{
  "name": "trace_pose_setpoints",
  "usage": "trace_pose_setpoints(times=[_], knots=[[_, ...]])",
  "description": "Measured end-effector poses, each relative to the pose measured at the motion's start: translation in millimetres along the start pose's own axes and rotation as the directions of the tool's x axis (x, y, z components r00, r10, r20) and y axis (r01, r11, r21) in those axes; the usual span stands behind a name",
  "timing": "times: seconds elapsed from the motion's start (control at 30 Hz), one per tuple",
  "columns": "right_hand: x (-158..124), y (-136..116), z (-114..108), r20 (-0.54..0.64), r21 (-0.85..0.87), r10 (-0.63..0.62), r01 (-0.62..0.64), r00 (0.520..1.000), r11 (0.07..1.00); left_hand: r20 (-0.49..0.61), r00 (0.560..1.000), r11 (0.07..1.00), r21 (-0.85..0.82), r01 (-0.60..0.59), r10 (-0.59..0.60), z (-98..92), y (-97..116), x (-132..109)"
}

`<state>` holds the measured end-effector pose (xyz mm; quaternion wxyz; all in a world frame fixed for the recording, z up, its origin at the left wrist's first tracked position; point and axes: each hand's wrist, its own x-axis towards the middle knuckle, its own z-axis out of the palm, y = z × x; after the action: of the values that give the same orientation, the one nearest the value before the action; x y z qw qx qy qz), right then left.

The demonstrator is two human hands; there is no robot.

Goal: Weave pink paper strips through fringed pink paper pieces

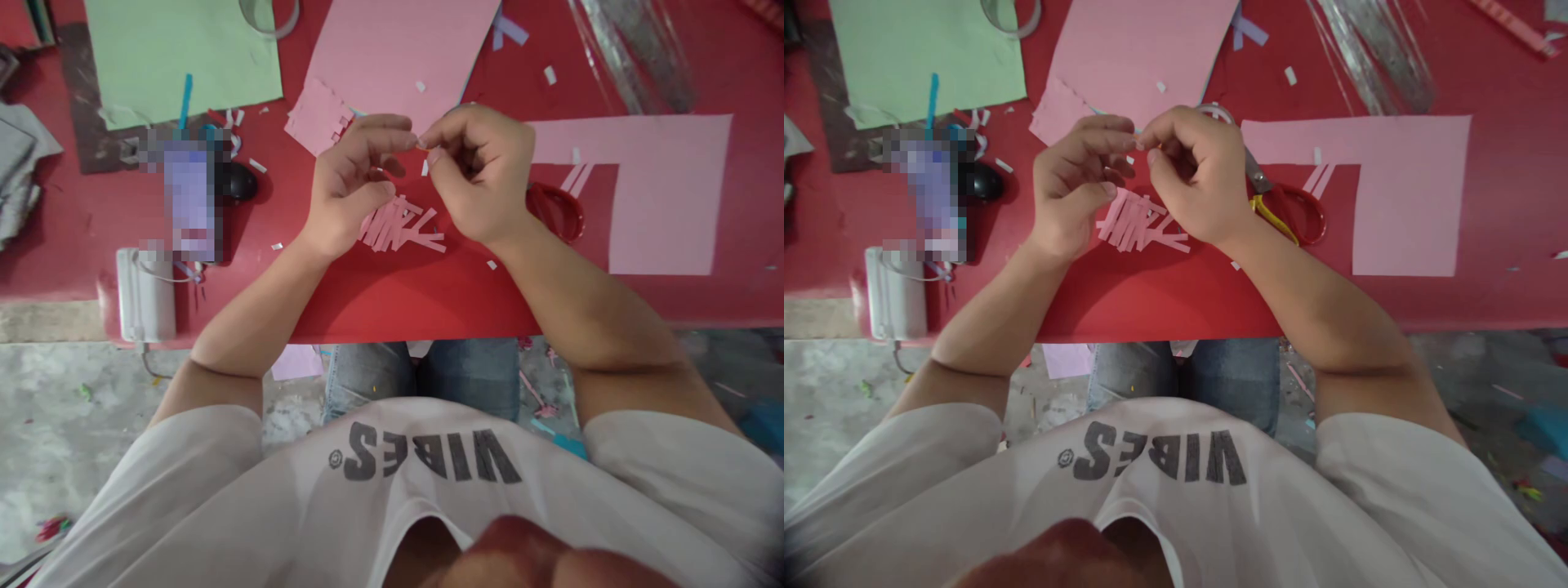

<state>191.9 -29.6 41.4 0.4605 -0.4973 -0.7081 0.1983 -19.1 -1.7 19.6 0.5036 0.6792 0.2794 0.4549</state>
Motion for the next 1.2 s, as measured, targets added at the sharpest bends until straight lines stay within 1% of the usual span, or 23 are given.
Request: trace_pose_setpoints(times=[0.17, 0.27, 0.33, 0.4, 0.47, 0.53, 0.6, 0.67, 0.73, 0.77, 0.8, 0.83, 0.9, 0.97, 1.07, 1.2], knots=[[-10, -3, 8, -0.015, -0.02, 0.02, -0.02, 1.0, 1.0, -0.06, 0.998, 0.984, 0.179, -0.011, 0.022, 3.4, 11, -5], [-18, -7, 12, -0.037, -0.006, -0.037, 0.037, 0.999, 0.999, -0.054, 0.997, 0.961, 0.275, -0.039, 0.056, 4.4, 11, -5], [-22, -10, 15, 0.009, -0.008, -0.064, 0.065, 0.998, 0.998, -0.013, 0.994, 0.938, 0.33, -0.102, 0.113, 5.2, 9, -5], [-26, -14, 17, 0.08, -0.06, -0.036, 0.041, 0.996, 0.997, 0.018, 0.986, 0.912, 0.378, -0.16, 0.166, 6.8, 9, -5], [-27, -15, 18, 0.1, -0.116, 0.0, 0.012, 0.995, 0.993, 0.01, 0.986, 0.907, 0.391, -0.154, 0.164, 8.9, 10, -7], [-27, -14, 17, 0.069, -0.136, 0.004, 0.006, 0.998, 0.991, -0.032, 0.992, 0.923, 0.371, -0.099, 0.119, 9.8, 11, -8], [-25, -10, 14, 0.004, -0.129, -0.011, 0.012, 1.0, 0.992, -0.088, 0.992, 0.933, 0.357, -0.05, 0.087, 7.5, 8, -8], [-22, -5, 12, -0.078, -0.102, -0.042, 0.034, 0.996, 0.994, -0.149, 0.982, 0.928, 0.367, -0.054, 0.116, 1.3, 3, -5], [-19, 0, 9, -0.145, -0.073, -0.088, 0.078, 0.985, 0.994, -0.162, 0.969, 0.903, 0.417, -0.103, 0.186, -7.0, 1, -2], [-17, 1, 9, -0.165, -0.067, -0.109, 0.1, 0.98, 0.993, -0.088, 0.988, 0.879, 0.471, -0.072, 0.128, -10.9, 2, -1], [-16, 3, 8, -0.174, -0.068, -0.123, 0.113, 0.977, 0.991, -0.017, 1.0, 0.84, 0.542, -0.001, 0.012, -14.0, 5, 0], [-14, 3, 7, -0.177, -0.074, -0.127, 0.116, 0.976, 0.99, 0.027, 0.996, 0.789, 0.612, 0.047, -0.08, -16.0, 9, 1], [-12, 4, 5, -0.166, -0.089, -0.121, 0.108, 0.979, 0.99, 0.105, 0.978, 0.704, 0.708, 0.055, -0.182, -16.9, 21, 1], [-10, 4, 4, -0.146, -0.096, -0.112, 0.099, 0.983, 0.99, 0.17, 0.961, 0.647, 0.762, 0.012, -0.217, -14.8, 31, 1], [-9, 5, 2, -0.117, -0.089, -0.115, 0.105, 0.986, 0.99, 0.243, 0.941, 0.597, 0.8, -0.056, -0.237, -11.0, 37, 1], [-7, 6, 0, -0.11, -0.057, -0.145, 0.14, 0.983, 0.989, 0.251, 0.939, 0.585, 0.808, -0.07, -0.234, -9.0, 39, 1]])
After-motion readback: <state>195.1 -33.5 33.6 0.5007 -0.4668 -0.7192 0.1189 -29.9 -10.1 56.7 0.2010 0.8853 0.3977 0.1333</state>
